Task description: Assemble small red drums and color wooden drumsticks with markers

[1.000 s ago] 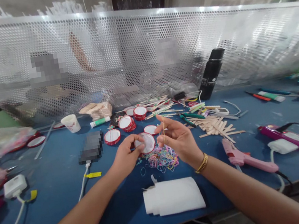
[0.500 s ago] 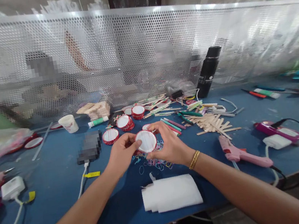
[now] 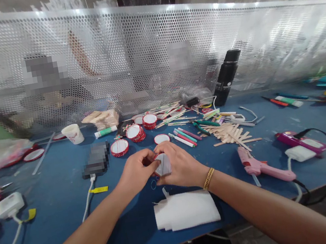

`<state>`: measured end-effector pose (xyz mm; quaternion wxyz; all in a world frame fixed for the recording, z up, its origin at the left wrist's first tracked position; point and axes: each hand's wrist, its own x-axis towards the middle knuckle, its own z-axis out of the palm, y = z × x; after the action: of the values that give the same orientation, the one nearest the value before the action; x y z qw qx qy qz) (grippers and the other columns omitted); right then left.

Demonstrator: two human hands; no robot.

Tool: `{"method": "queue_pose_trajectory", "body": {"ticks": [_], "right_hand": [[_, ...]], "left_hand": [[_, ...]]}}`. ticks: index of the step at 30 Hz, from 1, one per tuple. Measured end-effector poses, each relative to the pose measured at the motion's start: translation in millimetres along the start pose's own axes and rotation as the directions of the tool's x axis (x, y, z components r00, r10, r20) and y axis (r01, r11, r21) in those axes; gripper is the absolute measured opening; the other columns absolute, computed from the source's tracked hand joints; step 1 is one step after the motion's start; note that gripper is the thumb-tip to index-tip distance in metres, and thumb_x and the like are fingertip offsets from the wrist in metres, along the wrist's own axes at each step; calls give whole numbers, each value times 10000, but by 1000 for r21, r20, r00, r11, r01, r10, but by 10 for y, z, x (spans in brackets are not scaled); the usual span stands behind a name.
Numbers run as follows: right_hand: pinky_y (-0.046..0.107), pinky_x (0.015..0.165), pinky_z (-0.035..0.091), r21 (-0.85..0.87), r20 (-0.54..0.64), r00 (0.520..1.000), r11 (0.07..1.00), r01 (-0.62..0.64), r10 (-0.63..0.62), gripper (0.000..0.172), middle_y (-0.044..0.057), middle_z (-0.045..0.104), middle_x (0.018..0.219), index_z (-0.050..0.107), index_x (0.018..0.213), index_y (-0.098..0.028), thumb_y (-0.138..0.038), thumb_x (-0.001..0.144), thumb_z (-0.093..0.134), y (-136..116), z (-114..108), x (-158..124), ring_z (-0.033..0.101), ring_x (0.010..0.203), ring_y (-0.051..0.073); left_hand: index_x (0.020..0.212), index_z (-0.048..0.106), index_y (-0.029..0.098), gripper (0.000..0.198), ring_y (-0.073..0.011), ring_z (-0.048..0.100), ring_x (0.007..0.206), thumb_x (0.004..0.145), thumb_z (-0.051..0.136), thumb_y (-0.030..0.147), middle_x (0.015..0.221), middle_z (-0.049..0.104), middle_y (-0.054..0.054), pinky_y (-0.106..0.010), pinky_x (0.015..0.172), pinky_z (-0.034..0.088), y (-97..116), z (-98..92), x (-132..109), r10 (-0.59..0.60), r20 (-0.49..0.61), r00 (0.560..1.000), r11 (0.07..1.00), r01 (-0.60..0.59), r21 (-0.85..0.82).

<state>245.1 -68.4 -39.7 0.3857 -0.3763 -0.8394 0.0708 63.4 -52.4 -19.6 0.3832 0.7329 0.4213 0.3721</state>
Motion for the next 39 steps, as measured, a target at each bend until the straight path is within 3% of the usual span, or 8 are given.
{"method": "queue_pose_trajectory", "body": {"ticks": [4, 9, 12, 16, 19, 24, 30, 39], "right_hand": [[412, 838, 506, 20, 46, 990, 991, -136, 135, 699, 62, 587, 1056, 469, 1080, -219, -342, 553, 911, -27, -11, 6, 604, 960, 252], [395, 799, 520, 169, -51, 957, 946, -275, 287, 711, 77, 621, 1084, 475, 1165, -210, -404, 611, 876, 1, -15, 25, 634, 944, 253], [356, 768, 526, 332, -66, 957, 911, -245, 282, 502, 88, 656, 1070, 525, 1149, -194, -418, 771, 768, 16, 27, 26, 641, 910, 220], [313, 744, 487, 337, 90, 988, 929, -152, 129, 95, 35, 682, 862, 627, 917, -193, -278, 929, 587, -31, 63, 24, 616, 795, 169], [301, 749, 459, 289, 15, 998, 955, -59, 57, 139, 15, 642, 789, 624, 816, -191, -212, 937, 559, -65, 48, 35, 579, 773, 154], [313, 788, 480, 322, -124, 991, 947, -5, 47, 143, 19, 646, 802, 665, 805, -199, -218, 927, 594, -41, 21, 52, 595, 806, 157], [339, 820, 530, 365, -117, 989, 930, -41, 89, 114, 39, 703, 894, 754, 887, -235, -262, 905, 645, -62, 40, 42, 660, 864, 174], [355, 863, 542, 371, -110, 990, 928, -43, 90, 111, 52, 739, 944, 764, 908, -234, -260, 901, 657, -47, 65, 44, 690, 912, 187]], "left_hand": [[712, 626, 194, 89, -131, 588, 540, 747, 684, 251, 622, 612, 30, -232, 510, 471, 18, 9, -7, -6, -34, 999, 999, 4, -44], [742, 627, 183, 218, -108, 559, 541, 656, 783, 309, 644, 603, 38, -230, 512, 510, 73, 29, -3, -167, -125, 978, 918, 107, -383], [736, 608, 180, 320, -116, 592, 617, 591, 840, 345, 699, 625, 29, -249, 566, 566, 127, 7, 9, -252, -188, 949, 825, 109, -555], [732, 591, 172, 376, -115, 612, 660, 536, 870, 332, 721, 635, 25, -222, 568, 569, 140, -75, 56, -316, -284, 905, 780, 78, -620], [736, 586, 167, 378, -105, 609, 654, 533, 868, 315, 721, 631, 30, -205, 557, 563, 100, -122, 92, -327, -317, 890, 784, 68, -617], [768, 589, 169, 383, -99, 612, 671, 542, 870, 299, 750, 639, 31, -192, 560, 557, 58, -101, 94, -348, -289, 892, 741, 72, -668], [765, 590, 174, 367, -96, 603, 677, 548, 869, 273, 758, 611, 47, -202, 567, 557, 34, -65, 79, -363, -300, 882, 701, 46, -712], [770, 611, 163, 347, -87, 587, 667, 566, 870, 272, 758, 599, 44, -196, 561, 551, 32, -48, 70, -373, -279, 885, 695, 67, -716]]}}
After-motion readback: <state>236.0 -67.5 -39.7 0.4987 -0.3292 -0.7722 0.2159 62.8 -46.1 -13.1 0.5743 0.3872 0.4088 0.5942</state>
